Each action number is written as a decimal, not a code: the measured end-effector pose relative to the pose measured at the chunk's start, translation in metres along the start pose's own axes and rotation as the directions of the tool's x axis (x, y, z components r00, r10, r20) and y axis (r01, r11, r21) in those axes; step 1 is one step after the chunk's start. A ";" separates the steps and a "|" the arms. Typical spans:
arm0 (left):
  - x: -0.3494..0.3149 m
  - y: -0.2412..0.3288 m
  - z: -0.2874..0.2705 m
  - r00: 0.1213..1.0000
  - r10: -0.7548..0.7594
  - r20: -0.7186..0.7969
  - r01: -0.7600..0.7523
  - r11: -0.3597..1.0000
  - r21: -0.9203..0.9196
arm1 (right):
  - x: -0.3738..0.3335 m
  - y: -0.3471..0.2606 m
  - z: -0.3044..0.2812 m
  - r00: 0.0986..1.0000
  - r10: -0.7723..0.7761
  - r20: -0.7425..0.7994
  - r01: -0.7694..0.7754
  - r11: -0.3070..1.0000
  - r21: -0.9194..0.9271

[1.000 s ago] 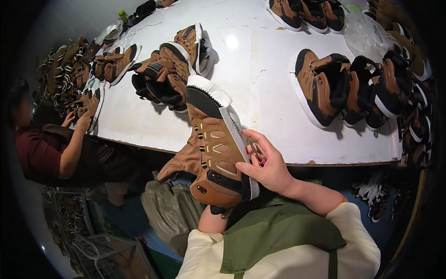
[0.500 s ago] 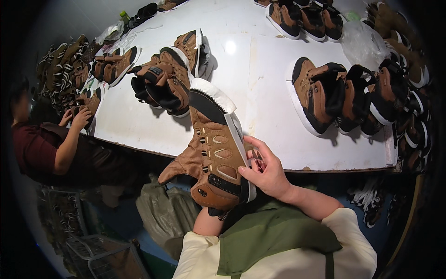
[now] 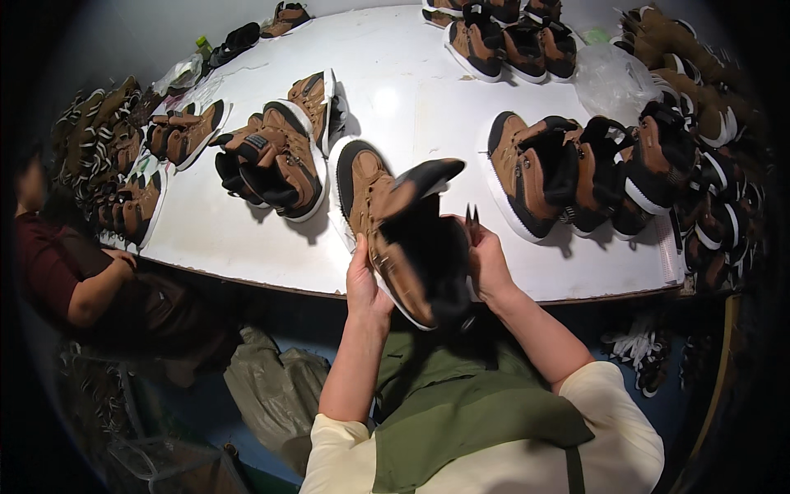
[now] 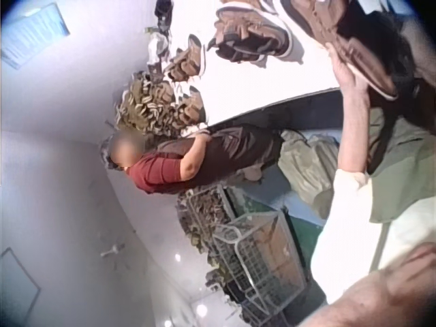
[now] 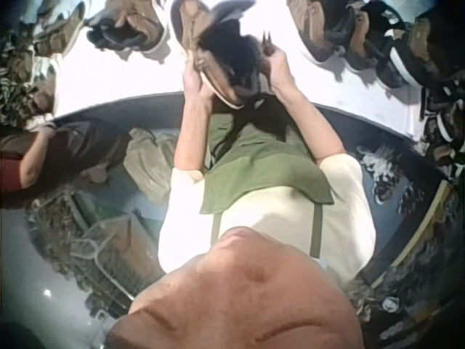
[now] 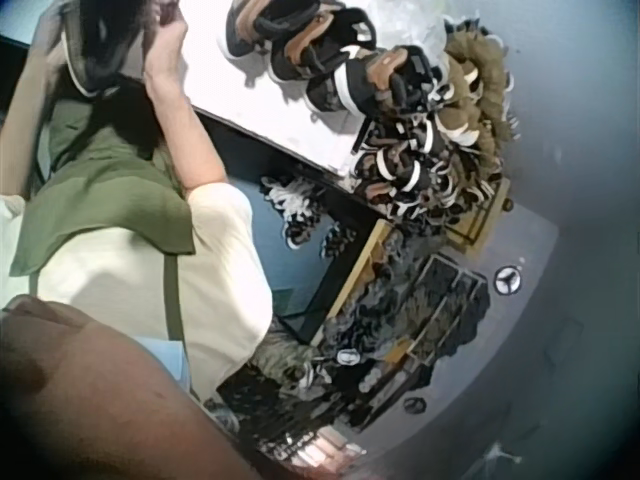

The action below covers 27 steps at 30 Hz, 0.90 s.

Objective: The person threads white laces through the eyelets of a brown and black high-top sneaker, pulls the laces to tighten them, and adjusts the tongue and laces. The person repeats this process on a second shoe. The finished shoes remain on the table.

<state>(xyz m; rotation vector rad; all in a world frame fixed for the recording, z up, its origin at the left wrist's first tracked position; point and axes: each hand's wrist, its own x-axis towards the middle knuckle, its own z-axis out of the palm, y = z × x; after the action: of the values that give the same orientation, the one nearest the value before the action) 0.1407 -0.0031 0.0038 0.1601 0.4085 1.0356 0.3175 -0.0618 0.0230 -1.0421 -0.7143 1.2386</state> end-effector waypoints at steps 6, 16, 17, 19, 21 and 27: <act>-0.001 -0.024 0.020 0.985 0.140 -0.101 -0.124 0.981 0.151 | -0.005 -0.013 -0.036 0.960 0.005 -0.280 0.012 0.998 0.059; -0.016 -0.032 0.029 0.975 0.220 0.029 -0.217 0.914 0.343 | -0.023 -0.041 -0.022 0.946 -0.257 -0.197 0.172 0.915 -0.365; -0.016 -0.031 0.027 0.978 0.204 0.034 -0.203 0.917 0.343 | -0.022 -0.037 -0.023 0.952 -0.257 -0.167 0.164 0.888 -0.430; -0.015 -0.030 0.022 0.984 0.172 0.041 -0.176 0.923 0.343 | -0.022 -0.035 -0.026 0.964 -0.217 -0.156 0.114 0.861 -0.496; -0.016 -0.028 0.021 0.987 0.163 0.006 -0.153 0.913 0.377 | -0.026 -0.042 -0.017 0.972 -0.179 -0.152 0.085 0.872 -0.482; -0.012 -0.029 0.011 0.990 0.141 0.007 -0.132 0.908 0.397 | -0.011 -0.013 -0.032 0.969 -0.219 -0.113 0.126 0.834 -0.538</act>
<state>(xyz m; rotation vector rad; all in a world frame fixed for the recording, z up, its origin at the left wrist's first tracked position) 0.1627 -0.0278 0.0076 0.5490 0.6331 1.0829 0.3489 -0.0798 0.0236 -1.4786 -1.0235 0.7912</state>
